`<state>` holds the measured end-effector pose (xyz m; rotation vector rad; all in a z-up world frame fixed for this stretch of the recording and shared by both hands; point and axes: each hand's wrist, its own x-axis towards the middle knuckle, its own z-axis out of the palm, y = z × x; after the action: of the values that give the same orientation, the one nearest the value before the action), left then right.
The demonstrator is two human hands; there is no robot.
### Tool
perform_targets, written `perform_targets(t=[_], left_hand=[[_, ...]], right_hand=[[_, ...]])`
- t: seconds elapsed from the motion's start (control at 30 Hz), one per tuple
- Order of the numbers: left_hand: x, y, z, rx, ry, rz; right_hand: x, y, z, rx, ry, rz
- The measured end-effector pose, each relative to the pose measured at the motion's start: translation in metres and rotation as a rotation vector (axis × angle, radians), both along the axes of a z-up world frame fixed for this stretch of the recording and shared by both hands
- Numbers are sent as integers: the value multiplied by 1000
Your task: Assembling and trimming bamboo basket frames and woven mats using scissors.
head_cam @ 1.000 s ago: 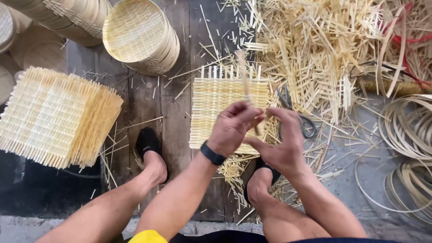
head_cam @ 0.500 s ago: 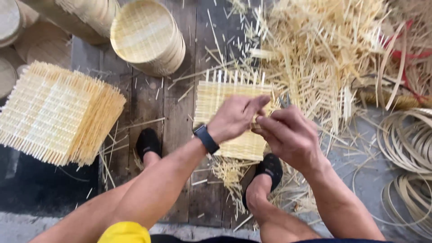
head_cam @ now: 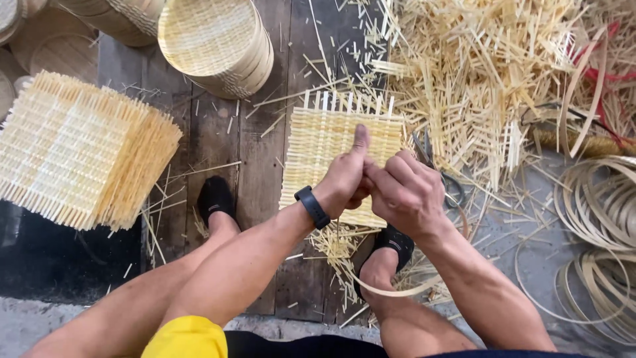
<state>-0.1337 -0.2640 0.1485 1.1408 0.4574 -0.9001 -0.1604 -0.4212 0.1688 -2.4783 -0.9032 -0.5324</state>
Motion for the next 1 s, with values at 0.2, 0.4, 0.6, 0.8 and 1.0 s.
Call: perform_targets(t=[0.2,0.4,0.6,0.8,1.0], left_hand=[[1,24,-36,-64,-61,30],[-4,82,-75,-540,-244,676],[10,84,-16,-316,-185,300],[7,80,-52,-499,-181,574],[0,82,-77,-631,-128,926]], right_hand=[[20,-30,-13,154,541,-151],[14,-82,13,1139,1434,-337],[17,-103,-17,895,1439,-367],[22,-41,27,1146,1231,-385],[5,-19,-24,1003,1117,-529]])
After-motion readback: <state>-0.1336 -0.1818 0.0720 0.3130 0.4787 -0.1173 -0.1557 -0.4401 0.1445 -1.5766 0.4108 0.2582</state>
